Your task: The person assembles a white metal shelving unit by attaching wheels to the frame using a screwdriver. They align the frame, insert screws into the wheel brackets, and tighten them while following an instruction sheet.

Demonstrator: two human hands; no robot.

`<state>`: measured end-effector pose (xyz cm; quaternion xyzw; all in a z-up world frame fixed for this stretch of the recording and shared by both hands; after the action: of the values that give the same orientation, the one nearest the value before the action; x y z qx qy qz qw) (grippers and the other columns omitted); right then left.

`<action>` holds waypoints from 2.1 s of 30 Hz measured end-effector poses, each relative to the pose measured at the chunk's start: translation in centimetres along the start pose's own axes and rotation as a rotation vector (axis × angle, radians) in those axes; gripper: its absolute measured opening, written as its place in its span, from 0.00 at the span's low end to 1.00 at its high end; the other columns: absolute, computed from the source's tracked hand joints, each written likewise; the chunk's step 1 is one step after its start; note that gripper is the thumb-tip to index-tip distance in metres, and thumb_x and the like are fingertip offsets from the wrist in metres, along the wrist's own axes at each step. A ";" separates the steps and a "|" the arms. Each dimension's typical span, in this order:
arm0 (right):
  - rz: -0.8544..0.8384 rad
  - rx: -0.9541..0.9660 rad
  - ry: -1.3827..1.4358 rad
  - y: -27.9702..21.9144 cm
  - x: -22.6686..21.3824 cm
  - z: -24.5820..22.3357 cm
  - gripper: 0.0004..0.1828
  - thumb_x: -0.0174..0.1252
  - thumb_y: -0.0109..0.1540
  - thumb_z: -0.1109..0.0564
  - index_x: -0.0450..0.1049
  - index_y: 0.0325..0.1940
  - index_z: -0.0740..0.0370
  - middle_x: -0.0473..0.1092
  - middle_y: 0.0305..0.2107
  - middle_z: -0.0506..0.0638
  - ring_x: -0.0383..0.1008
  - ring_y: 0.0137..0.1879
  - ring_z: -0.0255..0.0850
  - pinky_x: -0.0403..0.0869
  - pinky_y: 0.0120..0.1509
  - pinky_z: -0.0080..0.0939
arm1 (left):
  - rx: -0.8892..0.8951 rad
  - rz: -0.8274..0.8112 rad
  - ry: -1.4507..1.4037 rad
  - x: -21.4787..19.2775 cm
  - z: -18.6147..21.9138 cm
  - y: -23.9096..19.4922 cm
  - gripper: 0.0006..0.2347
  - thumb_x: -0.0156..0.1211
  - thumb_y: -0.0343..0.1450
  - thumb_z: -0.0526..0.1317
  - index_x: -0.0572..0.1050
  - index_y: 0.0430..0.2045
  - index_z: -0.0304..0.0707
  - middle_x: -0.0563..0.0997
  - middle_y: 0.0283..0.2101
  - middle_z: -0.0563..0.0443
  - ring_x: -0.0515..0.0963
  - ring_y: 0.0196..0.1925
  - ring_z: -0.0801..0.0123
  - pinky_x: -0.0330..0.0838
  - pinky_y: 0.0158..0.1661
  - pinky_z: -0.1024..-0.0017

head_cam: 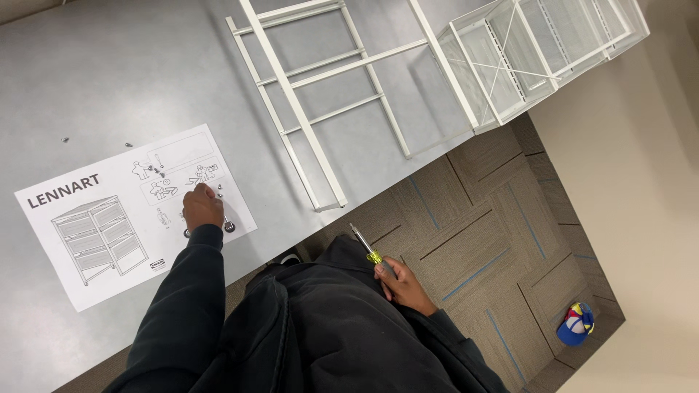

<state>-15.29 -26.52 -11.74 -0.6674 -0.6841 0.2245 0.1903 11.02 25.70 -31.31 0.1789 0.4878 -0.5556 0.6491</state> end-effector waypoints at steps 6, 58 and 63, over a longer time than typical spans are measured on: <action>0.026 -0.028 -0.043 -0.7 -0.7 -1.0 0.17 0.61 0.81 0.50 0.79 0.45 0.65 0.77 0.23 0.56 0.73 0.17 0.37 0.70 0.26 0.37 | -0.026 -0.010 0.125 -2.6 1.2 -2.1 0.10 0.73 0.78 0.38 0.74 0.45 0.46 0.78 0.49 0.41 0.90 0.53 0.40 0.90 0.52 0.47; 0.068 -0.433 -0.151 1.9 -31.4 -22.0 0.17 0.74 0.71 0.45 0.89 0.46 0.62 0.78 0.15 0.56 0.80 0.25 0.41 0.73 0.30 0.41 | 0.216 -0.598 -1.545 2.3 62.9 -31.4 0.09 0.70 0.80 0.29 0.81 0.48 0.15 0.87 0.36 0.39 0.94 0.36 0.61 0.96 0.41 0.66; 0.002 -0.396 -0.047 3.7 -30.4 -22.6 0.16 0.70 0.74 0.47 0.85 0.42 0.62 0.73 0.13 0.52 0.74 0.24 0.38 0.71 0.30 0.38 | 0.189 -0.631 -1.581 3.4 62.9 -28.8 0.08 0.70 0.79 0.29 0.80 0.48 0.16 0.87 0.36 0.37 0.94 0.36 0.59 0.96 0.41 0.66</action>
<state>1.57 -55.67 6.07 -0.6870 -0.7185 0.1013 0.0388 12.17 -34.03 3.69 -0.3520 -0.1293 -0.7103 0.5958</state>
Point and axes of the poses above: each hand's wrist, its own y-axis towards the middle knuckle, its own x-axis out of the palm, z = x × y, the point moved 8 cm from there along y, towards the middle knuckle
